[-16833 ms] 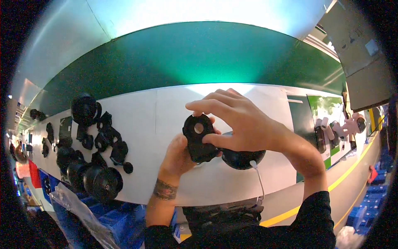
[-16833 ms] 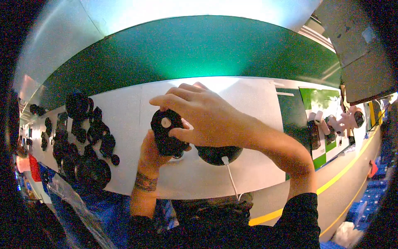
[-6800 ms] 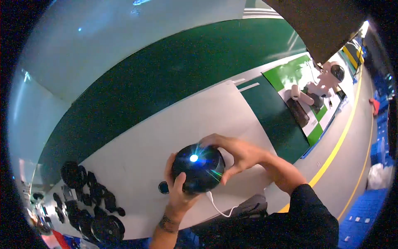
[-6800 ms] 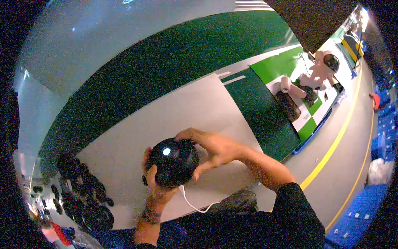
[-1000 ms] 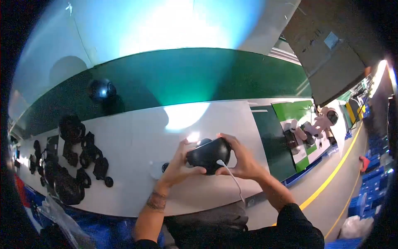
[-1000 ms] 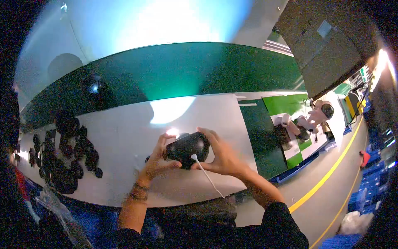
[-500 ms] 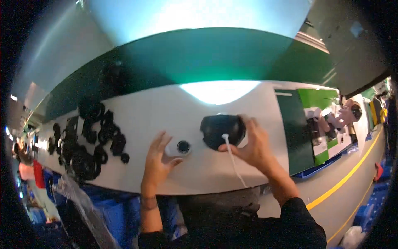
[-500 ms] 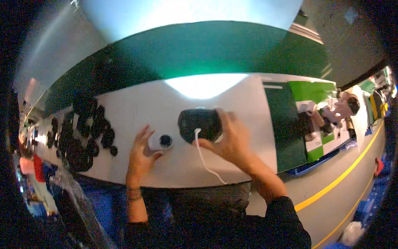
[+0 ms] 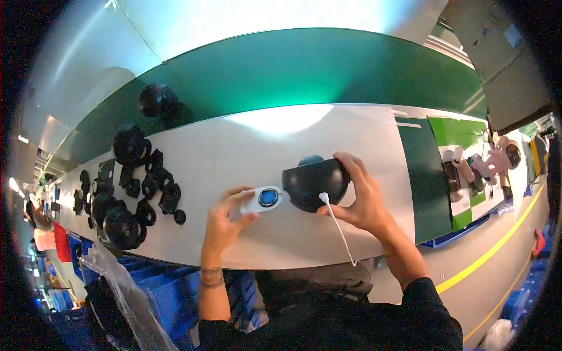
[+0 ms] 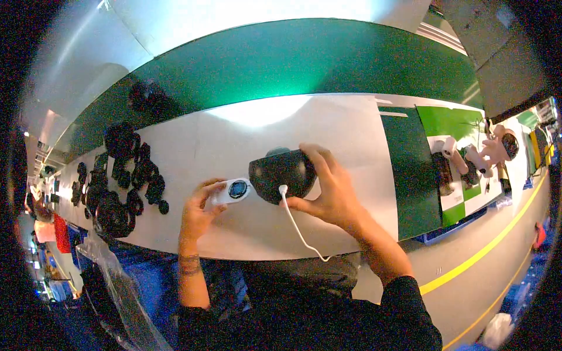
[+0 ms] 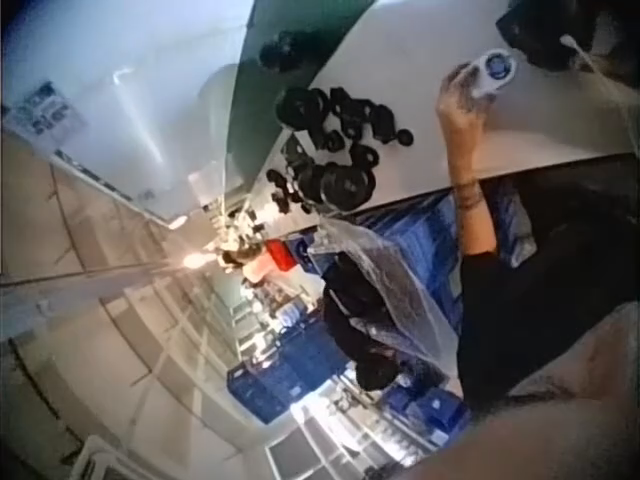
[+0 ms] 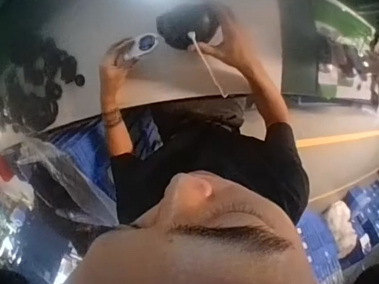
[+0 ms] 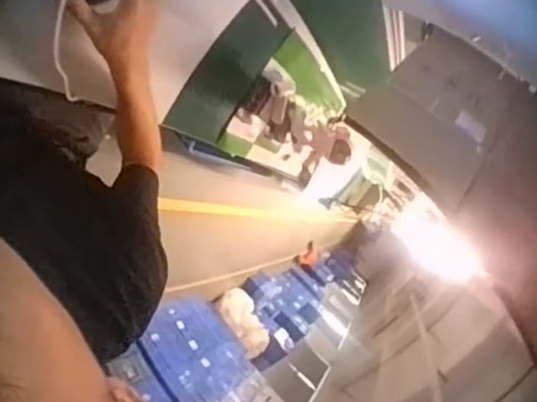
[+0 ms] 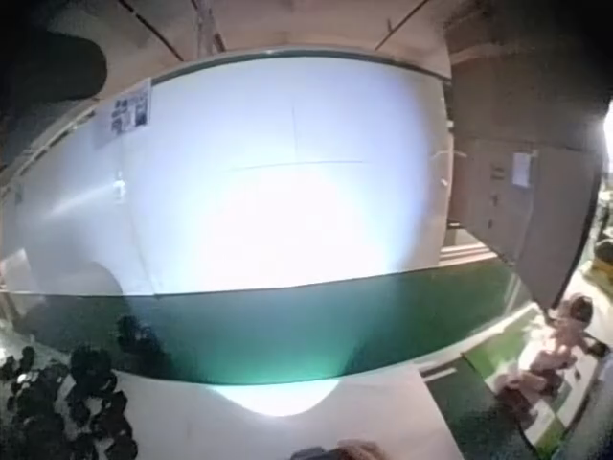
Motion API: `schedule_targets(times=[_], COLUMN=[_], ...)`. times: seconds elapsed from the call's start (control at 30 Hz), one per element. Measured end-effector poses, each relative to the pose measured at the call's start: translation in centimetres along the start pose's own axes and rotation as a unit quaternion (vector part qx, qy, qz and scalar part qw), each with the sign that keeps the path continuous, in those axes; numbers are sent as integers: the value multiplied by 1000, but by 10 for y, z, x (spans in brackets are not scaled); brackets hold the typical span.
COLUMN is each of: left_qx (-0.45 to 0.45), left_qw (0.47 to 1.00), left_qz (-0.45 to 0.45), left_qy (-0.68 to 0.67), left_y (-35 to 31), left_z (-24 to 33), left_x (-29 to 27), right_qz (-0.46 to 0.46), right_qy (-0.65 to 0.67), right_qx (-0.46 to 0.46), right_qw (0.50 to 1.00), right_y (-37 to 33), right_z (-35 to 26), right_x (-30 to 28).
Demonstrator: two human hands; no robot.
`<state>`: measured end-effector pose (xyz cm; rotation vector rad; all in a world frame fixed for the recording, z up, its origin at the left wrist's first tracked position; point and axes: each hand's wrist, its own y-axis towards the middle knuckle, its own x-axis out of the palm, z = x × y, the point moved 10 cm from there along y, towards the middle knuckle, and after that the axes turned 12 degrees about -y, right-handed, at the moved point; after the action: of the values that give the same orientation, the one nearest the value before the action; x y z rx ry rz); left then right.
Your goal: Assembling and testing spherical light projectors on a factory production line.
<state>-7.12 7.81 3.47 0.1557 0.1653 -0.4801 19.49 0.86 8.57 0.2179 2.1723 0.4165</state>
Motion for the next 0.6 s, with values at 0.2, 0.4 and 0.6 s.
schedule_targets(times=[0.2,0.4,0.6], left_qx=[-141,-54,-40], left_qw=[989,963,943], left_qz=[25,-1,0], left_qy=[-42,-263,-331], left_y=[4,1,27], left_z=[-30,8,7], left_x=[22,107,107], right_qz=[-11,0,28], right_qy=[-10,17,26], right_qx=[-7,-50,-49], right_qw=[1000,999,998], right_y=[-7,-9,-2], right_z=[7,-12,-16], right_x=[-2,6,-8])
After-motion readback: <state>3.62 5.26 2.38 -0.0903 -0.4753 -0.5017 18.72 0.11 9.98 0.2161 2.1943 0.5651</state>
